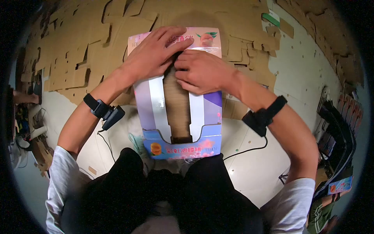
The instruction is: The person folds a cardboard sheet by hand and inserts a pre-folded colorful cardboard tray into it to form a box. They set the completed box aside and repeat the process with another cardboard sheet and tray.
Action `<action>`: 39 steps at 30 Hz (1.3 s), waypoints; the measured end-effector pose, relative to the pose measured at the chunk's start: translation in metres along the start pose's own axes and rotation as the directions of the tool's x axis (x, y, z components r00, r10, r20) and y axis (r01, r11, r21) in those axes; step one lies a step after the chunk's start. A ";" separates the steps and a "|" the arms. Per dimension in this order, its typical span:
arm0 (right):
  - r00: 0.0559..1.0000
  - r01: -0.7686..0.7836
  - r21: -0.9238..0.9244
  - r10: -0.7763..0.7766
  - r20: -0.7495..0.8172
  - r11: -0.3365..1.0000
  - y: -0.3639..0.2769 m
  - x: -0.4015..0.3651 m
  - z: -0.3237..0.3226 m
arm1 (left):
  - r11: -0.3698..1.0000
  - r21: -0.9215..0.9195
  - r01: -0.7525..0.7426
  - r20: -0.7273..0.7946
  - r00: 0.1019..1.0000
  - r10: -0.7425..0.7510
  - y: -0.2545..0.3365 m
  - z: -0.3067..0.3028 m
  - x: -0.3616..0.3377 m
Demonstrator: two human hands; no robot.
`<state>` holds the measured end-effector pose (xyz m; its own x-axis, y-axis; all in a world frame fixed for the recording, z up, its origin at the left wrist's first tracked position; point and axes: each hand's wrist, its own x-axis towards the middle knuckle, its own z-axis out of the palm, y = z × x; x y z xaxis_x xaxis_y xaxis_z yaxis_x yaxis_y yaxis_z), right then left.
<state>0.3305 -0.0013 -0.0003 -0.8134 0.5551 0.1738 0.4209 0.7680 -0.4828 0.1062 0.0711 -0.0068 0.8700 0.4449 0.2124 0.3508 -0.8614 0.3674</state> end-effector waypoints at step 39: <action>0.933 -0.198 -0.292 0.271 0.236 0.936 -0.008 0.019 0.016 | 0.971 -0.088 0.224 -0.120 0.965 -0.234 0.036 -0.017 -0.077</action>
<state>0.3057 -0.0023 -0.0064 -0.7399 0.6505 -0.1711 0.6719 0.7023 -0.2354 0.0461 0.0101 0.0059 0.7157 0.6601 0.2280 0.5052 -0.7148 0.4836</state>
